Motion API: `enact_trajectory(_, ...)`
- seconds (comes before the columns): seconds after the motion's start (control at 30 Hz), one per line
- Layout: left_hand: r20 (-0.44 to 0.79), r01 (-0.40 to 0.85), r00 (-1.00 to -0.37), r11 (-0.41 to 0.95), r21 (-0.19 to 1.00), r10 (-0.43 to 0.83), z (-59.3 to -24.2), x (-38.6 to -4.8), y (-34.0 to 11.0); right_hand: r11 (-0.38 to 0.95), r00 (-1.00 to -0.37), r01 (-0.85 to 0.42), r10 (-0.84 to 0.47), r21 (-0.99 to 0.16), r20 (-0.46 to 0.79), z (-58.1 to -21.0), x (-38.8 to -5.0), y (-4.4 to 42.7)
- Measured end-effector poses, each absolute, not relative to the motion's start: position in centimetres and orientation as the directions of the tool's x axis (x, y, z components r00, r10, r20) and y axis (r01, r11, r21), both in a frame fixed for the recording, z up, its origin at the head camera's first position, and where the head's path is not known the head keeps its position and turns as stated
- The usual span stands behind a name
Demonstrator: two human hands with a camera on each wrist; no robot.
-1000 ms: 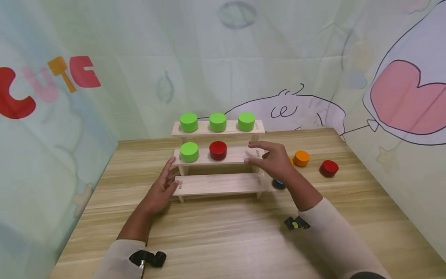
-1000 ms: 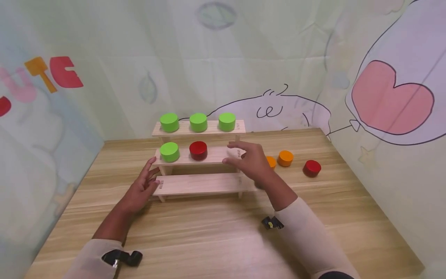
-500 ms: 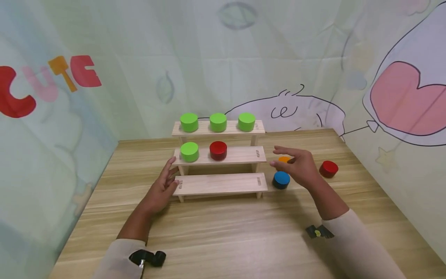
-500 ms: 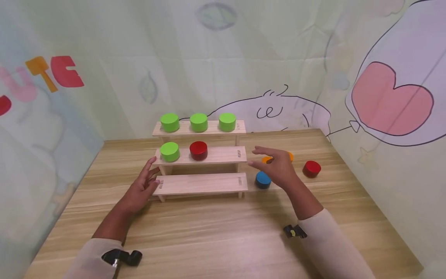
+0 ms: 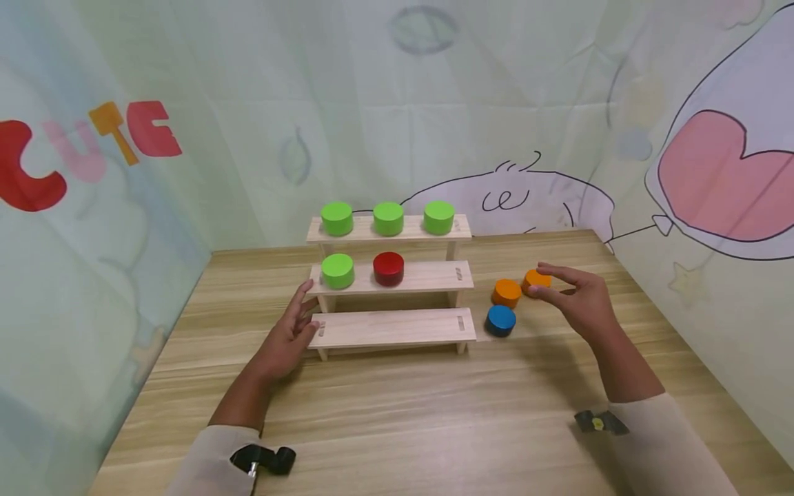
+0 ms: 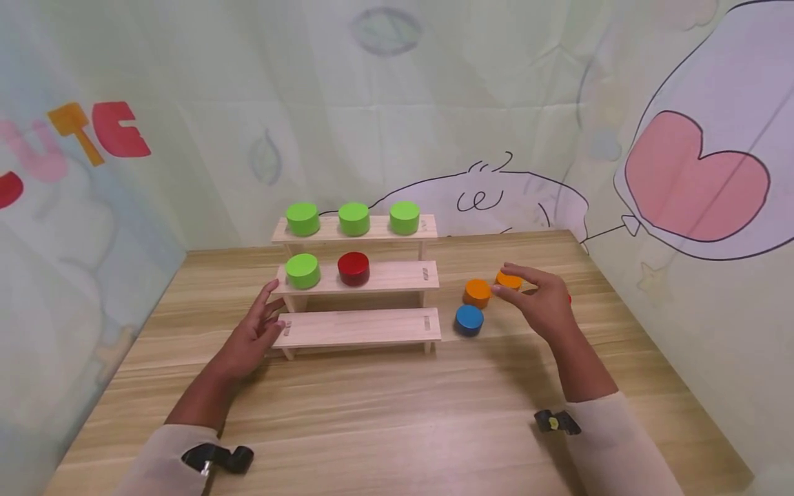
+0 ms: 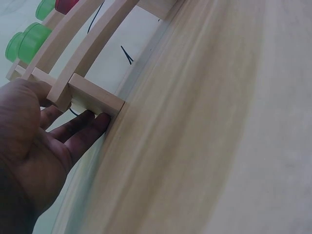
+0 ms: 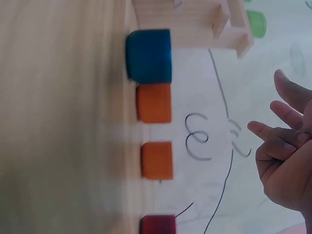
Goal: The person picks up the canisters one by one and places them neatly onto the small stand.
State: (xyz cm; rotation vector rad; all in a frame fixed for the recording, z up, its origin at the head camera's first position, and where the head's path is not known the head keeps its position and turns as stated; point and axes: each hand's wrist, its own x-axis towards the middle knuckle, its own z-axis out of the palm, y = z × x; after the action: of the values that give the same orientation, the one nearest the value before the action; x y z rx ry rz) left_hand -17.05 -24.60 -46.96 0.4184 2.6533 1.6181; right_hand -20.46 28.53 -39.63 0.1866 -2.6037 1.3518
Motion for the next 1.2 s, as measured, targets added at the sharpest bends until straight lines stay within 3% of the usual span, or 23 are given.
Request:
enact_trajectory(0.4,0.139,0.229,-0.963,0.425,0.876,0.232,-47.1,-17.3,-24.4,0.556,-0.983,-0.006,0.150,-0.831,0.107,-41.4,-20.3,32.4)
enact_trajectory(0.63,0.132,0.222,-0.964,0.427,0.877,0.231,-47.1,-17.3,-24.5,0.513,-0.971,0.048,0.227,-0.857,0.081,-42.2,-20.8,33.8)
enact_trajectory(1.2,0.143,0.234,-0.963,0.439,0.867,0.231,-46.8,-17.0,-24.5,0.537,-0.963,0.115,0.266,-0.836,0.038,-44.4,-21.9,36.0)
